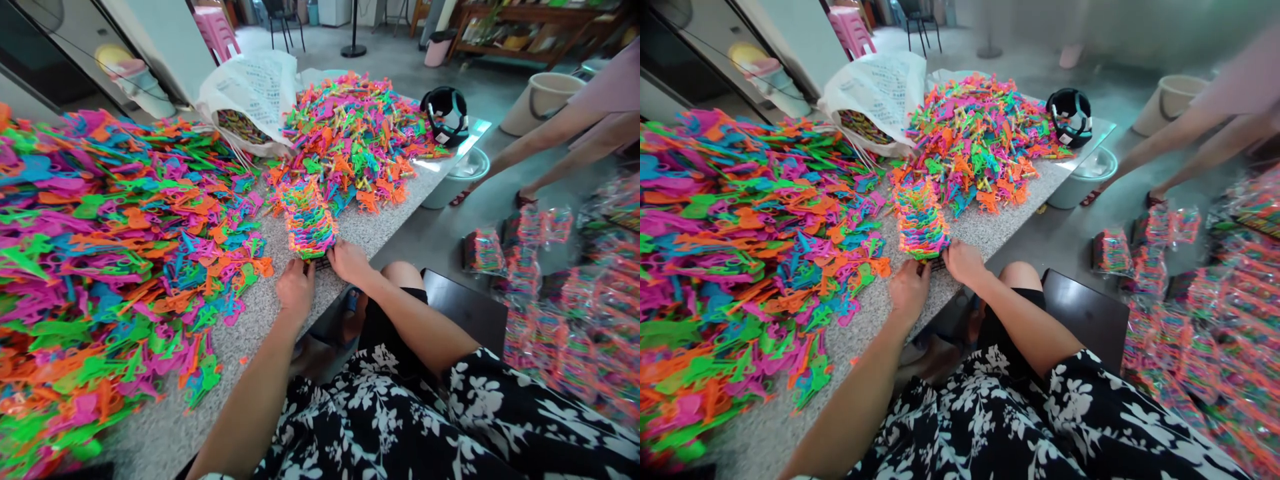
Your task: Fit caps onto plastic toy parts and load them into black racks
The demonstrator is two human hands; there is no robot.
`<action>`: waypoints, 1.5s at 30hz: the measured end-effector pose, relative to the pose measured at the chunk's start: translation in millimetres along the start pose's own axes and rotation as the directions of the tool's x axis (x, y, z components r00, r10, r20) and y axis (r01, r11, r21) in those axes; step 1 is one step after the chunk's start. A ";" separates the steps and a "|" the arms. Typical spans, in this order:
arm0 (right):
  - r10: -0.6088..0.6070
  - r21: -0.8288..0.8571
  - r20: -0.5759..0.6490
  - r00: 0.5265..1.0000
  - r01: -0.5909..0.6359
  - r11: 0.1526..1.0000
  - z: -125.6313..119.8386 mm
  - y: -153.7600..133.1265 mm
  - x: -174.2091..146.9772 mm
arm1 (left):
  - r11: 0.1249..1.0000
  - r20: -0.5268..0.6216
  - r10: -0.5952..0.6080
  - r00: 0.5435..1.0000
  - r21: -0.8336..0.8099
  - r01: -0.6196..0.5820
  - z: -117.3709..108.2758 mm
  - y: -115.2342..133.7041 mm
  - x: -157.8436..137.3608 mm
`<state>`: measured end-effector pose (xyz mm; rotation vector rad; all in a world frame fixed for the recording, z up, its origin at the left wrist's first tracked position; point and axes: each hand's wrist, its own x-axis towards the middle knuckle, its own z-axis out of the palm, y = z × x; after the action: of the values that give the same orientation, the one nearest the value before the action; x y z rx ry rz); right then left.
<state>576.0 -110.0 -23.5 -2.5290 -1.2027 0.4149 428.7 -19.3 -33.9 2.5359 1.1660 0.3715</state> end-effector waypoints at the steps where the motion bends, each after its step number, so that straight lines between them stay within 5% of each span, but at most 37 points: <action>1: -0.005 -0.004 -0.003 1.000 0.005 1.000 1.7 -0.5 0.4 | 1.000 0.000 -0.009 1.000 0.016 0.009 1.2 0.3 0.6; 7: -0.017 -0.012 -0.020 1.000 0.017 1.000 7.5 -0.3 0.6 | 0.997 0.034 -0.057 0.998 0.060 0.054 -1.7 0.2 4.6; 11: -0.102 0.089 0.046 0.994 0.098 0.991 -14.8 25.7 15.6 | 0.992 0.017 -0.070 0.997 0.110 0.068 -2.3 -3.3 5.4; 14: 0.110 0.096 -0.100 0.989 -0.101 0.990 -43.6 59.5 40.0 | 0.986 0.008 -0.072 0.997 0.152 0.070 1.2 -4.3 6.3; 17: 0.413 0.101 -0.268 0.870 -0.401 0.911 -65.3 84.4 65.4 | 0.987 0.008 -0.069 0.998 0.147 0.068 2.6 -3.1 7.4; 19: 0.457 0.101 -0.250 0.854 -0.446 0.889 -70.8 89.8 75.3 | 0.990 0.001 -0.078 0.997 0.115 0.077 1.8 -3.4 8.4; 22: 0.402 0.133 -0.200 0.894 -0.381 0.915 -69.2 87.0 69.4 | 0.997 0.008 -0.071 0.997 -0.021 0.071 0.4 -9.9 8.1; 26: 0.302 0.286 -0.154 0.941 -0.250 0.925 -65.4 90.5 19.6 | 0.916 -0.043 -0.014 0.999 -0.400 -0.004 -4.1 -26.9 -8.4; 29: 0.047 0.430 0.127 0.991 -0.098 0.898 -72.1 100.4 -29.9 | 0.873 -0.170 0.100 0.980 -0.458 -0.169 -17.9 -30.3 -33.4; 33: -0.208 0.327 0.453 0.867 0.055 0.943 -87.4 86.9 -71.5 | 0.833 -0.185 0.443 0.877 -0.277 -0.479 -41.5 -15.2 -56.2; 36: -0.207 0.101 0.428 0.880 0.181 0.978 -91.8 53.3 -79.5 | 0.772 -0.021 0.620 0.784 -0.157 -0.615 -47.1 -6.1 -59.8; 39: -0.241 -0.039 0.390 0.888 0.278 0.960 -89.5 23.4 -78.0 | 0.745 0.141 0.667 0.732 -0.102 -0.660 -43.9 -6.4 -61.5; 45: -0.342 0.062 0.245 0.907 0.337 0.939 -78.2 17.5 -71.2 | 0.837 0.152 0.534 0.832 0.042 -0.545 -46.6 -13.5 -65.1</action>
<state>575.3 -188.3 49.8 -2.2336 -1.6887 0.6686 361.3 -52.6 -3.1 2.8839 0.3957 0.2754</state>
